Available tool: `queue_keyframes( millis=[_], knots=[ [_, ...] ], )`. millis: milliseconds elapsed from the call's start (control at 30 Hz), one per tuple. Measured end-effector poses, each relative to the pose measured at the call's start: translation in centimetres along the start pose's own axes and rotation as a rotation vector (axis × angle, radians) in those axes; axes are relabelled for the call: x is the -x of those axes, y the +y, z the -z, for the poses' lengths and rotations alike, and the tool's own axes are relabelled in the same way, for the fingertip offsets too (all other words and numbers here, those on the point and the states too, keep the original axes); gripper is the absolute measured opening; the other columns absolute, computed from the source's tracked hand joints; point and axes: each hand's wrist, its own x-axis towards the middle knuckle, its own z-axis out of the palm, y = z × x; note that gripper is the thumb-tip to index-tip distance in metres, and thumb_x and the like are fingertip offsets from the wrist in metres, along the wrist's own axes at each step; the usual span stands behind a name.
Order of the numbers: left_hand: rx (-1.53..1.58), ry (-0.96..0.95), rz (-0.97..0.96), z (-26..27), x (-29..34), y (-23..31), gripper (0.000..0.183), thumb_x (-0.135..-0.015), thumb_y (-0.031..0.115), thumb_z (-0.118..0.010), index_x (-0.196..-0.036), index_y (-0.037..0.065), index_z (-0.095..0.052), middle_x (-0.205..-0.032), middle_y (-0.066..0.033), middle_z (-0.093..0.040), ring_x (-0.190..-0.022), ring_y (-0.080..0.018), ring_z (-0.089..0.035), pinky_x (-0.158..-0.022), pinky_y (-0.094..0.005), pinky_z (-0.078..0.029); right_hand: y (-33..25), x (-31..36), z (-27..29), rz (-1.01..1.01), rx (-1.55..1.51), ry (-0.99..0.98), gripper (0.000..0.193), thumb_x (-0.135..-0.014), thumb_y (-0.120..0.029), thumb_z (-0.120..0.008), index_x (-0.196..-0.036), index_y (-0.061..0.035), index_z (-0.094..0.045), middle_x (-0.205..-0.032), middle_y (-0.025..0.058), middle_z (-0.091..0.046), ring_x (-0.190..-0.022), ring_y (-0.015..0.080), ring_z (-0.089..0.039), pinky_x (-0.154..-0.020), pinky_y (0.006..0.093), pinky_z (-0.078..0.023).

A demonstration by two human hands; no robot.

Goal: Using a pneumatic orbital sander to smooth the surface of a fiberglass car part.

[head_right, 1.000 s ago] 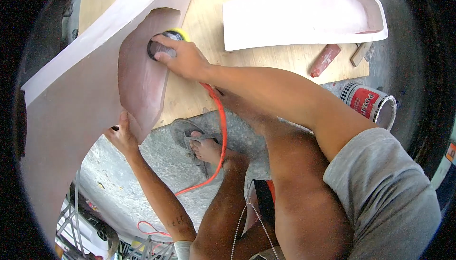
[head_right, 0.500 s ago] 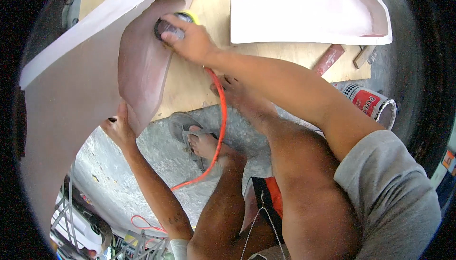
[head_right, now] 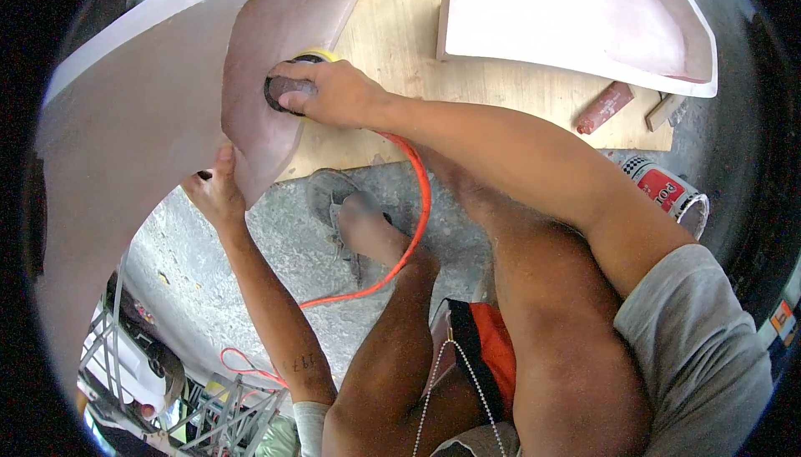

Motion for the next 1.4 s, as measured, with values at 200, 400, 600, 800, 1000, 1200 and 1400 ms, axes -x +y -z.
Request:
queue_keyframes(
  millis=[200,400,600,800,1000,1200,1400],
  knots=[
    [-0.086,0.035,0.046,-0.2,0.4,0.1,0.073,-0.077,0.032,-0.089,-0.131,-0.005,-0.057,-0.129,-0.0185,-0.059,-0.119,-0.0302,-0.056,-0.106,-0.0431,-0.042,-0.4,-0.3,1.1,-0.114,-0.030,-0.005,0.050,-0.099,-0.035,-0.070,-0.146,-0.0265,-0.058,-0.099,0.0047,-0.072,-0.060,0.0107,-0.058,-0.056,0.0270,-0.053],
    [-0.102,0.017,0.034,-0.2,0.2,0.9,0.075,-0.075,0.032,-0.089,-0.133,-0.003,-0.056,-0.130,-0.0171,-0.056,-0.122,-0.0310,-0.054,-0.108,-0.0430,-0.040,-1.9,-0.4,2.4,-0.291,-0.062,-0.042,0.052,-0.099,-0.039,-0.068,-0.148,-0.0310,-0.055,-0.099,0.0037,-0.072,-0.060,0.0089,-0.057,-0.053,0.0270,-0.053],
    [-0.032,0.039,-0.034,-0.4,0.2,0.5,0.069,-0.071,0.024,-0.094,-0.124,-0.004,-0.059,-0.121,-0.0141,-0.058,-0.110,-0.0253,-0.060,-0.098,-0.0392,-0.047,-1.7,-0.1,0.4,-0.184,-0.051,-0.099,0.051,-0.100,-0.038,-0.068,-0.148,-0.0288,-0.055,-0.105,0.0041,-0.072,-0.066,0.0114,-0.060,-0.057,0.0279,-0.055],
    [-0.036,0.008,-0.036,0.0,0.1,-0.6,0.075,-0.071,0.026,-0.095,-0.128,-0.004,-0.057,-0.129,-0.0159,-0.054,-0.115,-0.0283,-0.058,-0.101,-0.0413,-0.046,-1.5,0.0,-0.9,-0.034,-0.026,-0.102,0.050,-0.100,-0.037,-0.067,-0.148,-0.0258,-0.056,-0.109,0.0052,-0.073,-0.067,0.0122,-0.060,-0.060,0.0282,-0.055],
    [-0.025,0.055,-0.035,-0.1,0.2,-0.4,0.075,-0.070,0.028,-0.095,-0.127,-0.004,-0.058,-0.127,-0.0168,-0.055,-0.115,-0.0296,-0.058,-0.101,-0.0418,-0.045,-1.5,-0.4,-0.2,-0.062,0.017,-0.088,0.050,-0.100,-0.038,-0.066,-0.148,-0.0263,-0.055,-0.108,0.0048,-0.074,-0.065,0.0122,-0.060,-0.057,0.0283,-0.054],
    [-0.120,0.061,-0.003,0.0,0.2,0.4,0.071,-0.069,0.030,-0.093,-0.123,-0.003,-0.060,-0.122,-0.0170,-0.056,-0.112,-0.0305,-0.058,-0.099,-0.0415,-0.046,-1.4,-0.9,1.9,-0.245,-0.010,-0.063,0.055,-0.099,-0.043,-0.068,-0.150,-0.0278,-0.054,-0.088,0.0062,-0.071,-0.053,0.0115,-0.055,-0.052,0.0276,-0.052],
    [-0.177,0.013,0.002,-0.2,0.0,0.6,0.091,-0.073,0.051,-0.088,-0.138,-0.002,-0.052,-0.132,-0.0211,-0.053,-0.130,-0.0358,-0.049,-0.112,-0.0477,-0.036,-0.6,-1.7,2.7,-0.057,0.120,0.177,0.051,-0.098,-0.041,-0.066,-0.145,-0.0249,-0.056,-0.104,0.0135,-0.070,-0.081,0.0264,-0.063,-0.074,0.0350,-0.053]
  ],
)
